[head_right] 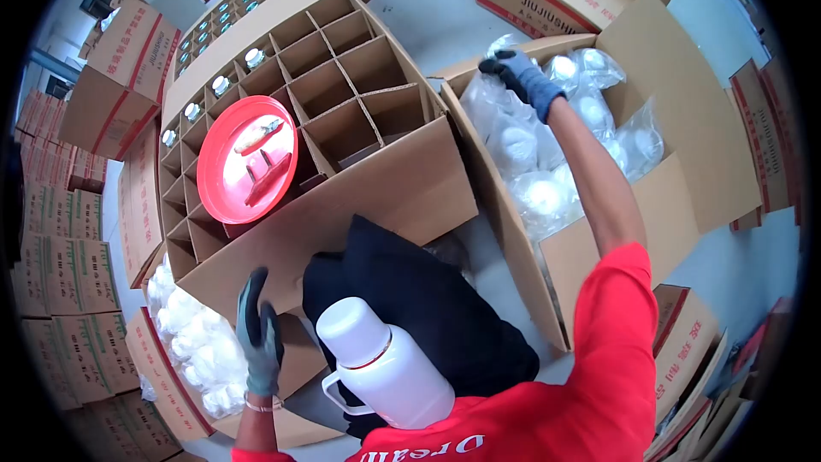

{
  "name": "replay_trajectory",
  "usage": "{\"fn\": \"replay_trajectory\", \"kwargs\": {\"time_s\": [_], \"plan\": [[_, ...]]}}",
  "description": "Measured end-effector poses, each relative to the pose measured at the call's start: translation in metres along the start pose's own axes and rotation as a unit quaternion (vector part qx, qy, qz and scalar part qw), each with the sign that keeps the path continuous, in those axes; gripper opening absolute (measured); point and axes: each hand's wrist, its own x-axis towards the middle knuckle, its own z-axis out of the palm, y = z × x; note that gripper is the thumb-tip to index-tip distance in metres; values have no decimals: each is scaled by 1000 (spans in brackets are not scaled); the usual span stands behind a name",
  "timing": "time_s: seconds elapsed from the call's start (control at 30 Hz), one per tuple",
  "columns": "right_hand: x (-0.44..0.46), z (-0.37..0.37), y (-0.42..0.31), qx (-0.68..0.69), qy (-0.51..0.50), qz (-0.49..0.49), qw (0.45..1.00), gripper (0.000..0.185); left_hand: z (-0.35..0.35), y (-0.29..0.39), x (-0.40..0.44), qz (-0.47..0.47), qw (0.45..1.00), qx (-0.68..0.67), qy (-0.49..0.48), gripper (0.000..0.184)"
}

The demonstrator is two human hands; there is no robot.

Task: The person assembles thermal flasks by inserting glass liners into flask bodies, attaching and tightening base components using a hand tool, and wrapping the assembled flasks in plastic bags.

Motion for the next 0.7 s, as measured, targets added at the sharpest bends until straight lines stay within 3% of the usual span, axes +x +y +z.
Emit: {"fn": "replay_trajectory", "kwargs": {"time_s": [0.07, 0.13, 0.17, 0.23, 0.27, 0.33, 0.37, 0.43, 0.47, 0.5, 0.57, 0.6, 0.63, 0.7], "plan": [[-23, 0, -67, 201, -76, -50, 975, 16, 16, 1, 36, 52, 996, -63, -43, 57], [-40, 1, -124, 259, -182, -95, 944, 19, 41, 8, 73, 135, 980, -123, -83, 65], [-44, 6, -150, 392, -265, -39, 880, 20, 59, 19, 89, 165, 969, -159, -94, 71], [-58, 37, -200, 474, -345, 11, 810, 19, 81, 47, 113, 295, 953, 0, -66, 93], [-67, 56, -215, 474, -344, -60, 808, 22, 93, 51, 120, 334, 941, 43, -48, 100], [-71, 87, -253, 493, -410, -43, 766, 31, 114, 49, 128, 384, 920, 78, -9, 114], [-76, 110, -269, 531, -314, -18, 787, 34, 124, 49, 127, 377, 925, 51, 17, 116], [-71, 153, -283, 551, -248, -108, 790, 32, 134, 64, 121, 360, 931, -3, 64, 120], [-75, 176, -288, 537, -158, -154, 814, 29, 136, 75, 116, 335, 936, -57, 86, 119], [-89, 196, -292, 517, -112, -124, 839, 38, 134, 85, 115, 302, 938, -135, 101, 116], [-60, 223, -271, 474, -140, -50, 868, 49, 128, 99, 118, 231, 920, -290, 125, 112], [-79, 235, -273, 457, -90, 1, 885, 58, 124, 102, 122, 195, 929, -294, 114, 109], [-82, 237, -271, 462, -94, 55, 880, 50, 129, 103, 131, 210, 904, -332, 171, 83], [-56, 236, -242, 464, -198, -22, 863, 42, 118, 77, 137, 3, 904, -425, -35, 45]]}}
